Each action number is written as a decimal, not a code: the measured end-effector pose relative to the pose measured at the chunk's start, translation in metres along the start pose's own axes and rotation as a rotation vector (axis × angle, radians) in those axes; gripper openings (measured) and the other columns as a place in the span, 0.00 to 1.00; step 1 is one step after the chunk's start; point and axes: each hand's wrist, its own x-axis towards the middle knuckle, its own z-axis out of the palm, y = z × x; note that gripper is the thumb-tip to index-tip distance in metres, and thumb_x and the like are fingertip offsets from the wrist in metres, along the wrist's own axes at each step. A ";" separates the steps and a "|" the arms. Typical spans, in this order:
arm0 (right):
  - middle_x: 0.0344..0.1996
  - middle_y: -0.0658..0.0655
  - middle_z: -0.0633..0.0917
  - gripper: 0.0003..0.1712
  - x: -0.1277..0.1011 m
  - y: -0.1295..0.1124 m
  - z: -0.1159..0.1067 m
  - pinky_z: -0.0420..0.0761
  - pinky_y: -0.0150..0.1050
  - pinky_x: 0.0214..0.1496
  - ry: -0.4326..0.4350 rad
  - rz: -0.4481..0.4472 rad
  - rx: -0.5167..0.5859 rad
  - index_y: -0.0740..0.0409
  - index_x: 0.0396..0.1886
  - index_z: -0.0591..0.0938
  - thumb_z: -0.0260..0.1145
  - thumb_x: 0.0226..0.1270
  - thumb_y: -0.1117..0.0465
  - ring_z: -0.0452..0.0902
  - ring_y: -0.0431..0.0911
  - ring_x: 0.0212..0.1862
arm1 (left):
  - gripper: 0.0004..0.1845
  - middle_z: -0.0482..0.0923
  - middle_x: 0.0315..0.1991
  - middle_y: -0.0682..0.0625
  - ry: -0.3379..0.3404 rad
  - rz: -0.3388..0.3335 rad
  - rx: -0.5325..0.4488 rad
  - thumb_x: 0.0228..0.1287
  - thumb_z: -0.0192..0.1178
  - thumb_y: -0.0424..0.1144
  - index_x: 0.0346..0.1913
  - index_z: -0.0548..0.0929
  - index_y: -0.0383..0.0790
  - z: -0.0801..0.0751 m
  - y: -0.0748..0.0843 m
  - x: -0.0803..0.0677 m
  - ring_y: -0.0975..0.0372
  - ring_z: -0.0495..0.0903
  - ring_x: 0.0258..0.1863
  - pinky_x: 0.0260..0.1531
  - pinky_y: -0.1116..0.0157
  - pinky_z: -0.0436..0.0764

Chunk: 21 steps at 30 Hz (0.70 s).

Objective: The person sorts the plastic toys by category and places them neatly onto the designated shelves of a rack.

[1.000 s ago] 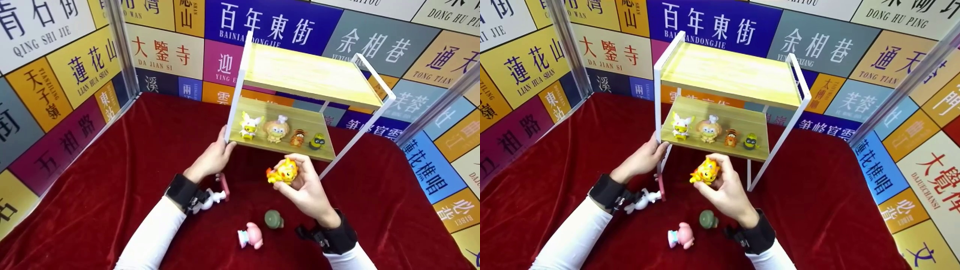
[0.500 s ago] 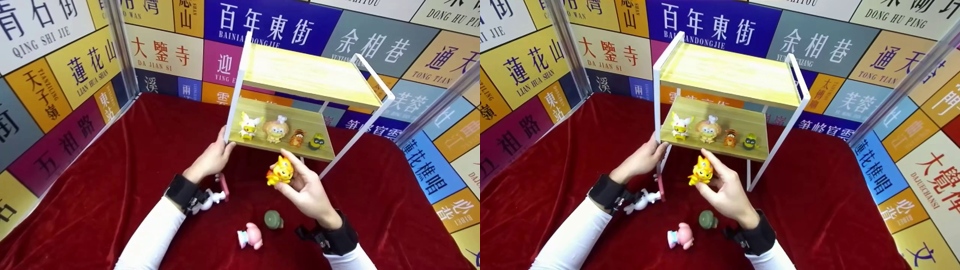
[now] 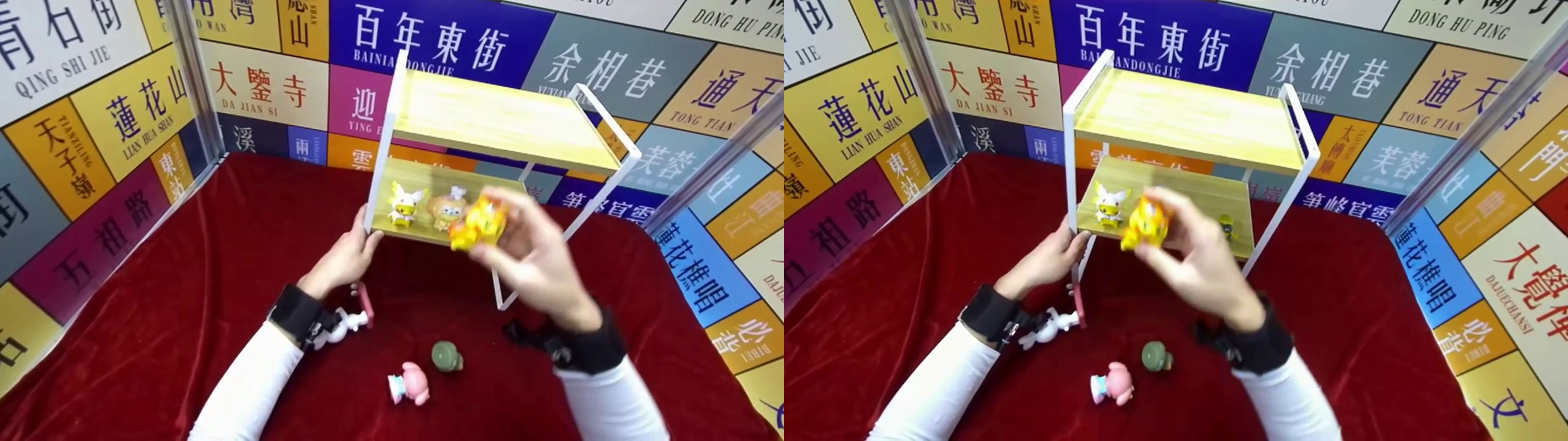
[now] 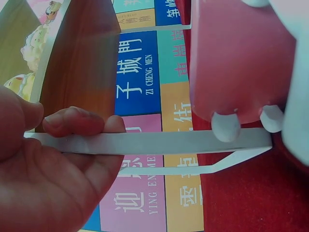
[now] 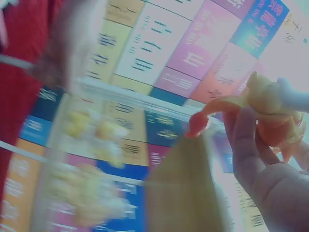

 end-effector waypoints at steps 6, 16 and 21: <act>0.48 0.57 0.84 0.34 0.045 -0.024 -0.007 0.86 0.34 0.45 0.057 -0.032 -0.091 0.76 0.66 0.69 0.65 0.58 0.83 0.85 0.45 0.43 | 0.36 0.75 0.64 0.30 0.017 0.005 -0.005 0.81 0.46 0.43 0.80 0.44 0.33 0.001 0.001 0.000 0.48 0.82 0.49 0.54 0.51 0.79; 0.52 0.62 0.78 0.34 0.106 -0.028 -0.012 0.86 0.37 0.49 0.083 0.070 -0.122 0.64 0.65 0.71 0.62 0.58 0.84 0.85 0.50 0.46 | 0.37 0.75 0.63 0.29 -0.008 -0.005 -0.002 0.81 0.45 0.45 0.80 0.41 0.32 0.004 0.002 0.000 0.47 0.84 0.45 0.52 0.53 0.80; 0.50 0.57 0.76 0.33 0.131 -0.018 -0.011 0.85 0.36 0.51 0.040 0.179 -0.209 0.63 0.66 0.70 0.61 0.61 0.83 0.84 0.49 0.49 | 0.38 0.78 0.59 0.29 0.010 -0.016 0.006 0.81 0.45 0.45 0.80 0.41 0.31 0.001 0.002 0.000 0.47 0.84 0.42 0.52 0.53 0.80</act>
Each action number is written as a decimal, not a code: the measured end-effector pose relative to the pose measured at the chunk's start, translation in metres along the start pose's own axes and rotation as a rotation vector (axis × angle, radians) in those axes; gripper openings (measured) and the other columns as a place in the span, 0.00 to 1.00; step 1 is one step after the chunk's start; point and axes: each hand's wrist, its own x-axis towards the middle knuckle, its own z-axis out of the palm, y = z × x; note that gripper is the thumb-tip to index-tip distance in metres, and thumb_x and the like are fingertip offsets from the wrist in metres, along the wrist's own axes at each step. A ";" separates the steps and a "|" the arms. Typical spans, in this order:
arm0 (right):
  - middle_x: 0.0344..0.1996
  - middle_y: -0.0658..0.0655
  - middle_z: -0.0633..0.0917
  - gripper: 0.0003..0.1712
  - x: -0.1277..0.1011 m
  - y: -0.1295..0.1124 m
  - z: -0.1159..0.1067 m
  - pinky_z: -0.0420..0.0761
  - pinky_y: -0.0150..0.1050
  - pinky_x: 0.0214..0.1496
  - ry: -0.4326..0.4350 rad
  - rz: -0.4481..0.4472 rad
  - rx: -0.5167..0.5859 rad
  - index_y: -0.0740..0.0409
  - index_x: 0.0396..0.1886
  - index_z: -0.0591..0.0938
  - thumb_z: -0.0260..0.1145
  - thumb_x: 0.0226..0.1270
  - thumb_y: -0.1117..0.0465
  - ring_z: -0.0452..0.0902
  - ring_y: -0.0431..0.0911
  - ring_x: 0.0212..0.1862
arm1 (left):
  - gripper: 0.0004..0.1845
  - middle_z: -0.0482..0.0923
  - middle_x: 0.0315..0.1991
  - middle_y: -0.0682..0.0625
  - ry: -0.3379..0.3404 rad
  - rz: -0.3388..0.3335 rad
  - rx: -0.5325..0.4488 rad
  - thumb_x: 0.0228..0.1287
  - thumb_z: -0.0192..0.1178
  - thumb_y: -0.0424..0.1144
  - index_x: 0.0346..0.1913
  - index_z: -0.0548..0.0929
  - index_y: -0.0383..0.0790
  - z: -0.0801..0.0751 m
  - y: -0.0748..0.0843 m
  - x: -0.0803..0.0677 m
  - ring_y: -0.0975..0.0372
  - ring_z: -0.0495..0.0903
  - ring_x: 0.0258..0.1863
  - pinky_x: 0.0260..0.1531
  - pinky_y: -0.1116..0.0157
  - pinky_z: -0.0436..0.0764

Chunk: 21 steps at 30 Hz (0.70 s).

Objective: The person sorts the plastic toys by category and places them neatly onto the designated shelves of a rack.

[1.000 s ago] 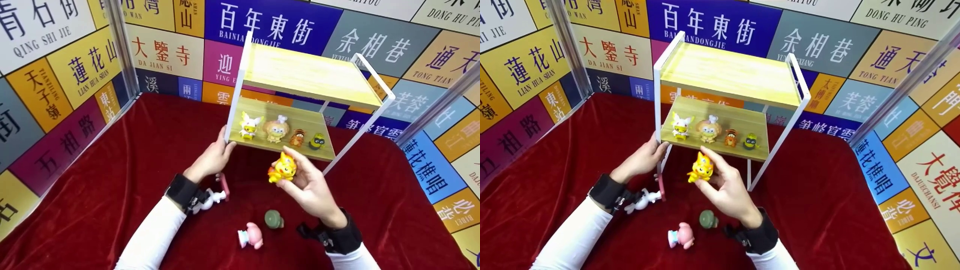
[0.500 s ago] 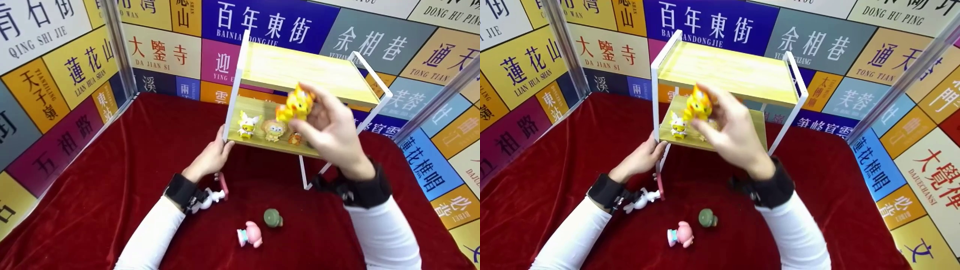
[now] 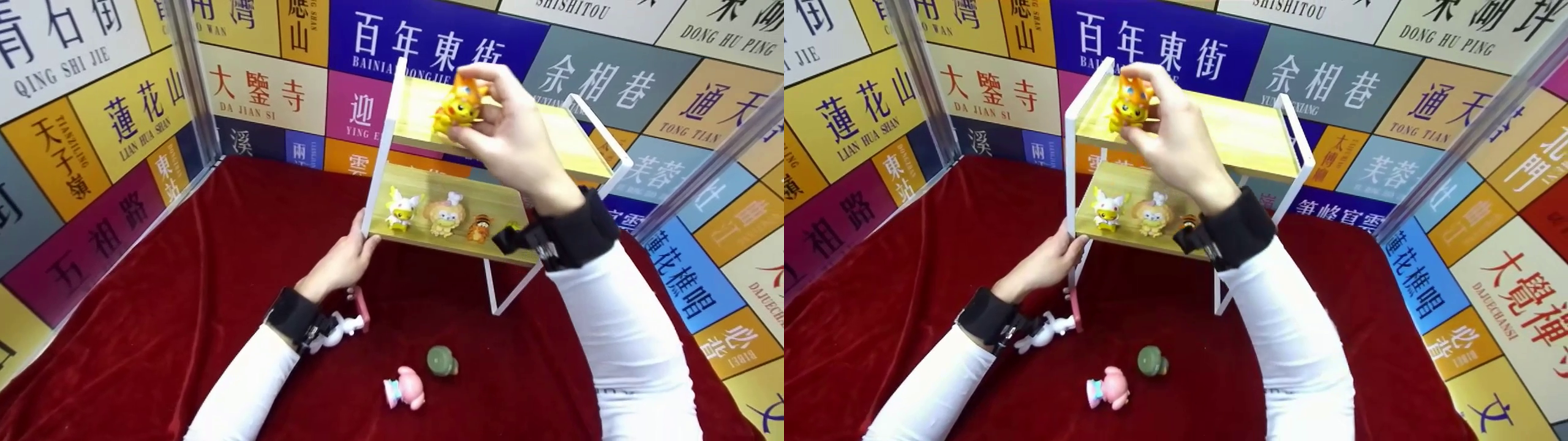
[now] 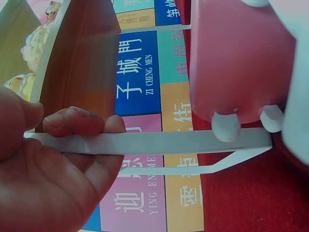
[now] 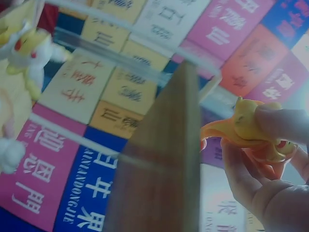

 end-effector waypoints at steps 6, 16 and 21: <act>0.55 0.57 0.73 0.33 0.015 0.011 0.004 0.85 0.34 0.52 -0.051 0.035 -0.092 0.62 0.66 0.69 0.60 0.63 0.82 0.83 0.52 0.53 | 0.37 0.76 0.61 0.28 -0.001 -0.003 0.000 0.81 0.45 0.45 0.80 0.41 0.31 0.002 -0.002 -0.001 0.46 0.84 0.47 0.54 0.52 0.80; 0.57 0.60 0.74 0.31 0.021 0.017 0.005 0.83 0.34 0.54 -0.064 0.002 -0.237 0.62 0.65 0.70 0.61 0.63 0.80 0.83 0.52 0.54 | 0.36 0.77 0.61 0.28 0.011 0.017 -0.004 0.81 0.46 0.43 0.80 0.43 0.32 0.001 0.000 0.001 0.47 0.82 0.45 0.51 0.51 0.79; 0.58 0.60 0.75 0.30 0.022 0.018 0.007 0.83 0.34 0.55 -0.063 -0.014 -0.288 0.62 0.65 0.70 0.63 0.64 0.78 0.83 0.52 0.54 | 0.36 0.78 0.57 0.27 0.019 0.021 0.003 0.81 0.46 0.43 0.80 0.44 0.31 0.000 0.000 0.000 0.46 0.82 0.43 0.50 0.50 0.79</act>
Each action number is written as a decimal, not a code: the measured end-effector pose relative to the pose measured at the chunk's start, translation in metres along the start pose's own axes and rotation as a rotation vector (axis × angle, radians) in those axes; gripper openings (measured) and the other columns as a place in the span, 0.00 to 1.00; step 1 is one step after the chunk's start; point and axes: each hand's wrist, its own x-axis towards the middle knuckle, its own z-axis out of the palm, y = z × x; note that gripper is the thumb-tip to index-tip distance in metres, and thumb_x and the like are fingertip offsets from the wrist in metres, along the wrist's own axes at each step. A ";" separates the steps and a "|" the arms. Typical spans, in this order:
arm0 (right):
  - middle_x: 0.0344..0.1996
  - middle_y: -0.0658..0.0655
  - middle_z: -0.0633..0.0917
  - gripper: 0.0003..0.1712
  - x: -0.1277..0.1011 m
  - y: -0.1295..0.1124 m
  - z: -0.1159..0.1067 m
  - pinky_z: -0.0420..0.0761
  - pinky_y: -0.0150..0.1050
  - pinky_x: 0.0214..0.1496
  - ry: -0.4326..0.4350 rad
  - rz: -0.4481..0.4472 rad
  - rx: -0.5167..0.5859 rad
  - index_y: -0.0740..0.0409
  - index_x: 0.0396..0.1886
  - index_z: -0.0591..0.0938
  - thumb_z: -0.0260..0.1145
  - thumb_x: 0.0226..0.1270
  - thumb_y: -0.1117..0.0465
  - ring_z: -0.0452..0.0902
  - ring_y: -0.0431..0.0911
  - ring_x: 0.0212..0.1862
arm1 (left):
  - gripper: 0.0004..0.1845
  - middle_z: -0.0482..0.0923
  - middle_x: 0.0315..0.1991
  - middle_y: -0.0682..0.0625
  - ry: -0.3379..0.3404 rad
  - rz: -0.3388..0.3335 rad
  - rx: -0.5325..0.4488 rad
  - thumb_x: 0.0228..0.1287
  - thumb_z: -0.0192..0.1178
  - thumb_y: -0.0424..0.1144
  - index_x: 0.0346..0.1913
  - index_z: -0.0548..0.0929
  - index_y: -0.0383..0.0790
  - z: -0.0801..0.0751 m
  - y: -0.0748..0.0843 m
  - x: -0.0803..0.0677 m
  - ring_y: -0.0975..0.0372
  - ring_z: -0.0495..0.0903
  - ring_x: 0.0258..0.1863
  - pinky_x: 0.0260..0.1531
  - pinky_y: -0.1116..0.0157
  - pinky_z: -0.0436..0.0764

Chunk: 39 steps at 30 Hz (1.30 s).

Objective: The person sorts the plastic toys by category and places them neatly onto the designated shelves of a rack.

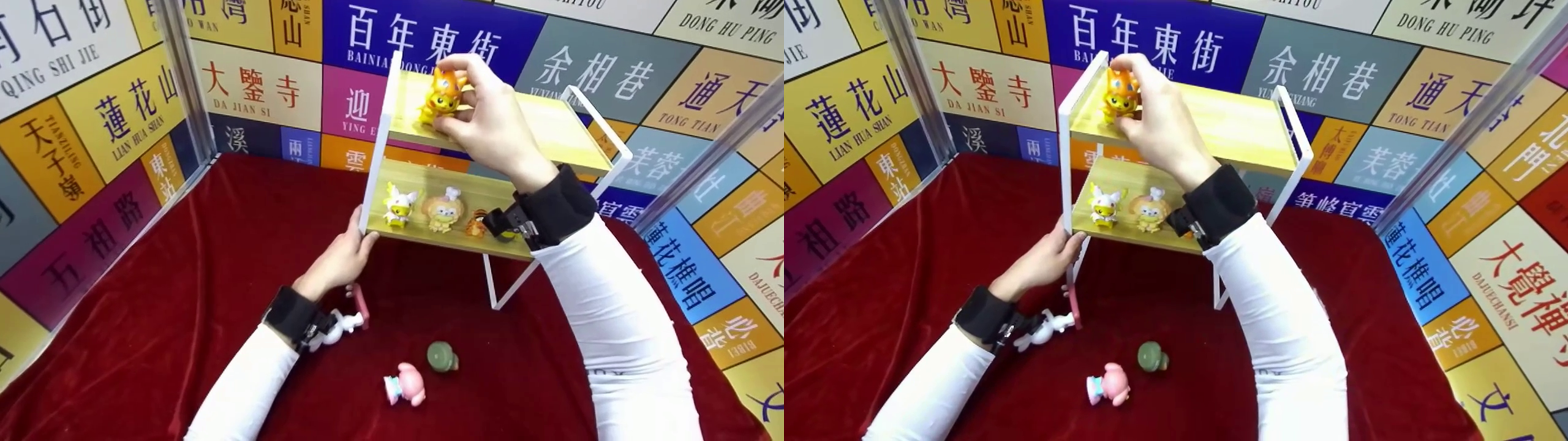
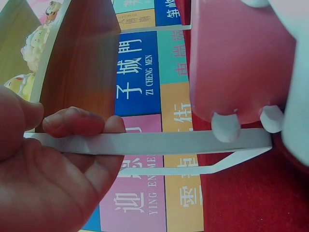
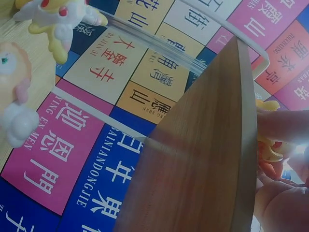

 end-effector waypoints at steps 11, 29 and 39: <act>0.58 0.60 0.77 0.32 0.002 -0.001 0.003 0.84 0.33 0.53 0.014 -0.011 -0.055 0.61 0.66 0.72 0.66 0.62 0.77 0.85 0.53 0.52 | 0.36 0.79 0.57 0.27 -0.007 0.002 0.007 0.81 0.46 0.43 0.80 0.43 0.31 0.000 0.001 0.000 0.46 0.83 0.43 0.51 0.51 0.80; 0.55 0.63 0.79 0.42 0.003 0.003 0.005 0.83 0.33 0.55 0.016 -0.015 -0.043 0.56 0.76 0.63 0.66 0.62 0.75 0.84 0.53 0.52 | 0.36 0.77 0.60 0.28 -0.003 0.002 0.012 0.81 0.47 0.43 0.80 0.44 0.33 0.000 0.000 0.000 0.45 0.83 0.49 0.54 0.49 0.79; 0.63 0.60 0.78 0.52 -0.008 0.003 -0.008 0.76 0.43 0.66 0.091 0.024 0.023 0.56 0.78 0.57 0.75 0.56 0.67 0.78 0.51 0.61 | 0.37 0.80 0.55 0.27 -0.007 -0.012 0.005 0.81 0.46 0.43 0.80 0.43 0.32 -0.001 0.000 0.000 0.47 0.83 0.43 0.51 0.50 0.79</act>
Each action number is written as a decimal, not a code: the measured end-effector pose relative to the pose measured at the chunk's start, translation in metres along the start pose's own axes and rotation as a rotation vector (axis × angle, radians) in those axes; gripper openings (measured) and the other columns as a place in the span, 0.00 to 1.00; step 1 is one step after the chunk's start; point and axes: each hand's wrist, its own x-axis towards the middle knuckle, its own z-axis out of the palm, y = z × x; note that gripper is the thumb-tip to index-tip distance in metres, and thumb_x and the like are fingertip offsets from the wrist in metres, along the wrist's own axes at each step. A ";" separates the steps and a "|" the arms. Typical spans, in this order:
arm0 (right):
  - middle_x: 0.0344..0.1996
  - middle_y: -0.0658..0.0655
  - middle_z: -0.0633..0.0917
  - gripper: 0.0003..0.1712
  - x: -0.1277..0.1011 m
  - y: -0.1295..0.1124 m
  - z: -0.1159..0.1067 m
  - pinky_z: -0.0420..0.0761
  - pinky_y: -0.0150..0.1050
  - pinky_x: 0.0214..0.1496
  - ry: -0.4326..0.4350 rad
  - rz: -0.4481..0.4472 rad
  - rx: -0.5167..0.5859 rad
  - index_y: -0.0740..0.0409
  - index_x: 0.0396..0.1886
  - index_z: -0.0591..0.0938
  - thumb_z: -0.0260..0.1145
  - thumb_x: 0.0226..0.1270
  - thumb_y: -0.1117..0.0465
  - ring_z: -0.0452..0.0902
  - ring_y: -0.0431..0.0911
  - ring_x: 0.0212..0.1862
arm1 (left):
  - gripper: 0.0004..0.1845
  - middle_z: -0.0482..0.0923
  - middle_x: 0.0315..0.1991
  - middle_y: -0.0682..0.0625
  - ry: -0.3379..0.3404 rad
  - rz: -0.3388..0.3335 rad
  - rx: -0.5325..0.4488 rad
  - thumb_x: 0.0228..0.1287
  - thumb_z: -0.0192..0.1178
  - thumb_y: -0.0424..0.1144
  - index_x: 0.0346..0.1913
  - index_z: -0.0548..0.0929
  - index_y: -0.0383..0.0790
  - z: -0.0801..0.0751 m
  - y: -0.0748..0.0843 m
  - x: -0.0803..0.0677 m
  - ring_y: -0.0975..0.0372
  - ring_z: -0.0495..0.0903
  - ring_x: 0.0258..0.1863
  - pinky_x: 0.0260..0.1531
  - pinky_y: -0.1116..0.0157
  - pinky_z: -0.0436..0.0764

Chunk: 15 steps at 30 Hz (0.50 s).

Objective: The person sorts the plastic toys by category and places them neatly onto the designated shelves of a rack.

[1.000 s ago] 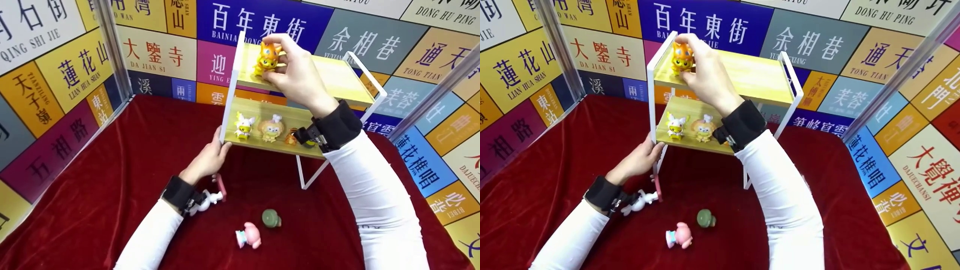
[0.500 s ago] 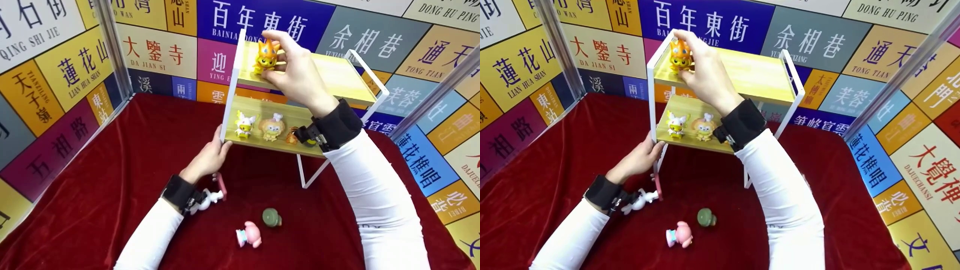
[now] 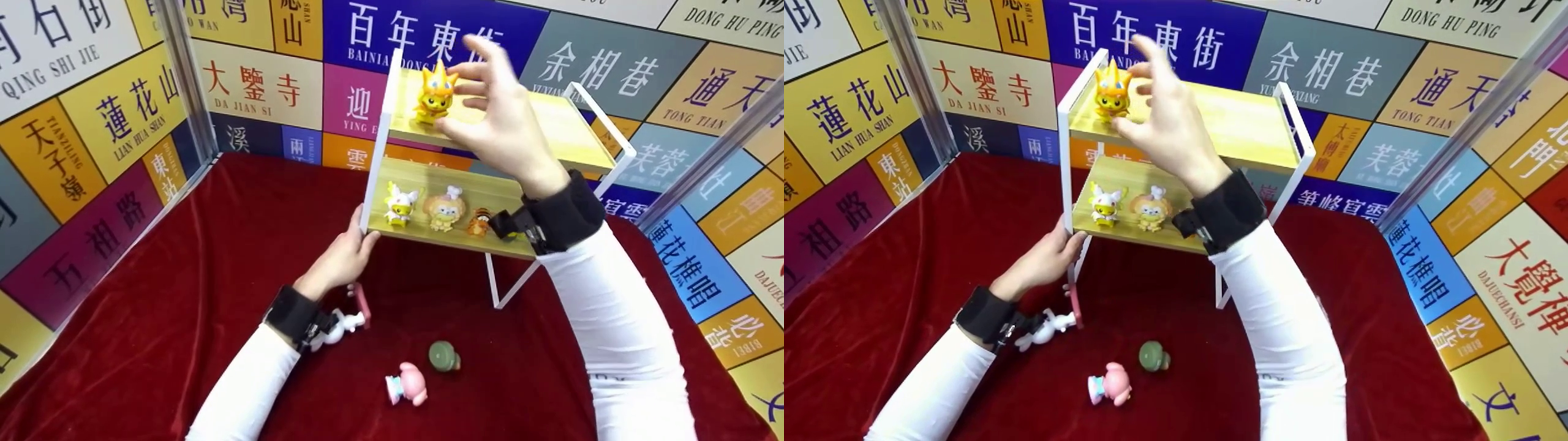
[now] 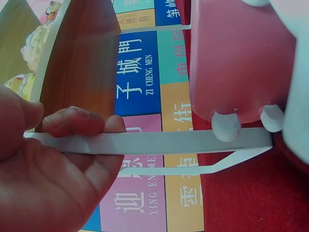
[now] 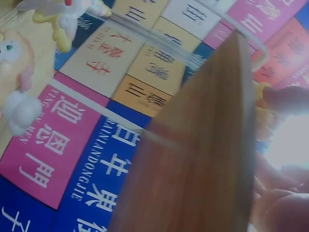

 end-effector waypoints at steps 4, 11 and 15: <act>0.65 0.59 0.76 0.55 -0.020 -0.002 -0.011 0.73 0.44 0.68 0.114 -0.005 0.116 0.57 0.78 0.56 0.75 0.53 0.70 0.74 0.50 0.64 | 0.37 0.80 0.54 0.28 0.002 0.003 0.000 0.81 0.47 0.43 0.80 0.43 0.32 0.001 0.000 0.001 0.47 0.82 0.41 0.49 0.51 0.79; 0.49 0.58 0.84 0.32 -0.069 0.008 -0.019 0.80 0.38 0.56 0.385 -0.143 0.360 0.66 0.60 0.74 0.68 0.54 0.78 0.80 0.51 0.51 | 0.36 0.82 0.50 0.30 0.002 0.008 -0.003 0.81 0.46 0.43 0.80 0.44 0.32 0.002 -0.002 0.002 0.49 0.81 0.38 0.48 0.53 0.79; 0.36 0.57 0.86 0.14 -0.098 0.017 -0.016 0.83 0.33 0.43 0.435 -0.218 0.434 0.73 0.42 0.80 0.63 0.54 0.82 0.83 0.47 0.39 | 0.36 0.81 0.52 0.30 0.000 0.021 -0.012 0.81 0.46 0.43 0.80 0.44 0.33 0.000 -0.002 0.001 0.50 0.80 0.37 0.46 0.53 0.79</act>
